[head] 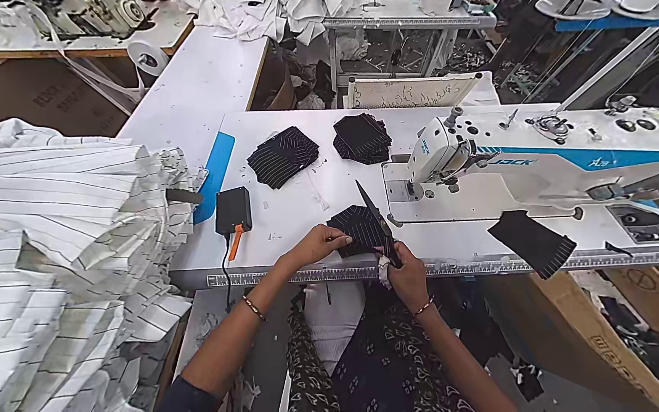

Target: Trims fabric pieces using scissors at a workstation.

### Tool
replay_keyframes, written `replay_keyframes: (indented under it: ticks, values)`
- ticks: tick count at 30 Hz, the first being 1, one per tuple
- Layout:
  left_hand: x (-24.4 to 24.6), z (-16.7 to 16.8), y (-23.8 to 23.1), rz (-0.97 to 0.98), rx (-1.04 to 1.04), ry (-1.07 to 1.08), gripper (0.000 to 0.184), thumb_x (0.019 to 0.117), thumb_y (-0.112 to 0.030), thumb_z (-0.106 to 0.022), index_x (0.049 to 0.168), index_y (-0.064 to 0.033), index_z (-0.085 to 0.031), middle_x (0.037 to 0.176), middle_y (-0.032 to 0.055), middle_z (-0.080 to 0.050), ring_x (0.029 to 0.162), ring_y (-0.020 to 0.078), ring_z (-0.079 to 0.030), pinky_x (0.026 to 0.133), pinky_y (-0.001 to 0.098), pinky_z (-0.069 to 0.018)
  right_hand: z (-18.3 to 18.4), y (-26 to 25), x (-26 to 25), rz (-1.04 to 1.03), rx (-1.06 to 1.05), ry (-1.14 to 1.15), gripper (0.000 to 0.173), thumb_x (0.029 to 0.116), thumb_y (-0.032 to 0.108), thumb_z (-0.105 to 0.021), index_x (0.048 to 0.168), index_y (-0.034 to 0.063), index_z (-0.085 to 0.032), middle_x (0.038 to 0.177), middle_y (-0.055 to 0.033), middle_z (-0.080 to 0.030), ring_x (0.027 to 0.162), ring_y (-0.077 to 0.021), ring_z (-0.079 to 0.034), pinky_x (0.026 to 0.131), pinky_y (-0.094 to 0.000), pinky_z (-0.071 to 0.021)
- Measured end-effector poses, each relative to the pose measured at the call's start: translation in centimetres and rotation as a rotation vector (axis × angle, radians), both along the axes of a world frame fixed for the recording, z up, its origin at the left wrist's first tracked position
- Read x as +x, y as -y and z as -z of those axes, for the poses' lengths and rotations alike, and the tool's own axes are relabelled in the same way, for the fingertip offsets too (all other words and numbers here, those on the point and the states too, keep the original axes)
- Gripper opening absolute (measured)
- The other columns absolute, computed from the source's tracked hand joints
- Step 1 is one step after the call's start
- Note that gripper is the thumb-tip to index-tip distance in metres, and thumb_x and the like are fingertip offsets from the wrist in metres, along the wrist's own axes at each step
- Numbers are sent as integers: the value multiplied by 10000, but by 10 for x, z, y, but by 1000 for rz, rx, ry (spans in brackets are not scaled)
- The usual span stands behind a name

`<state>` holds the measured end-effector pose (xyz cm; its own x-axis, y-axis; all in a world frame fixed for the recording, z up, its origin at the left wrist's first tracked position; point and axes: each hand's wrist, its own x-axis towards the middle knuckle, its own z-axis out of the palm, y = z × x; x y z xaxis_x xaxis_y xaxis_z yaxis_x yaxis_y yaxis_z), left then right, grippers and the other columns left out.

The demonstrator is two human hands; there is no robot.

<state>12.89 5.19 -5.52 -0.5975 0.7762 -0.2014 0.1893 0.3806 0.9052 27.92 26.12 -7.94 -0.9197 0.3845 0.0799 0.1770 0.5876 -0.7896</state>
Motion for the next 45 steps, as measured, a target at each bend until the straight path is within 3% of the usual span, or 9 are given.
replay_keyframes:
  ticks: [6,9,12,16,20,28,35,40,45]
  values:
    - [9,-13,-13,2,-23,-418,288,1023,-212,-607,1060,37,-748,1102,201,-722,1076,318,-677,987,458,-510,-2,-1,-2,-28,-204,-24,330,872,264,-787,1078,22,-695,1005,-42,-783,881,-107,-745,798,-330,-595]
    - [23,-20,-28,-41,96,-768,230,999,-216,-630,1013,-48,-787,978,166,-722,941,346,-688,842,489,-535,-12,2,-9,-38,-227,-23,336,849,231,-802,1092,28,-689,1000,-32,-777,860,-80,-730,782,-298,-585]
    - [43,-12,-37,-169,260,-980,180,988,-190,-642,979,-54,-759,901,135,-713,855,284,-697,782,394,-560,-22,9,-16,-17,-55,-58,227,813,96,-713,1007,-20,-690,779,-110,-705,687,-225,-681,628,-443,-531]
    - [79,16,-32,-102,275,-1027,141,968,-135,-613,951,-28,-703,879,121,-716,833,247,-717,776,348,-597,-24,13,-18,45,7,-134,234,844,153,-737,991,-22,-690,753,-116,-705,662,-243,-693,610,-448,-550]
    - [72,29,-43,120,54,-807,244,1004,-96,-537,1096,67,-694,1196,240,-697,1177,400,-665,1015,502,-524,-25,9,-17,110,-10,-248,251,854,191,-763,974,-15,-685,750,-81,-700,645,-147,-669,598,-334,-545]
    - [26,39,-96,-47,23,-823,352,992,-287,-634,982,58,-703,1024,250,-705,1015,417,-697,880,524,-561,-27,-29,21,307,113,-425,302,876,234,-769,907,-41,-647,671,-22,-631,567,10,-568,551,-157,-483]
    - [16,37,-99,129,-148,-641,670,1061,-492,-449,1555,-40,-414,1630,129,-386,1524,296,-336,1240,487,-245,-5,-53,62,534,37,-193,304,838,226,-806,900,-13,-628,641,27,-563,562,17,-502,556,-190,-428]
    - [5,35,-94,159,-290,-626,703,1062,-597,-315,1619,-168,-322,1693,23,-269,1578,232,-192,1261,535,-127,-14,-57,84,450,-171,-100,179,872,161,-764,928,19,-670,740,24,-711,587,-3,-633,549,-196,-531]
    - [-12,45,-81,31,-372,-645,664,1080,-555,-276,1623,-174,-315,1701,-2,-243,1585,222,-160,1264,549,-80,-42,-57,123,167,-527,333,237,912,288,-750,842,102,-622,583,53,-604,461,-53,-582,444,-218,-505]
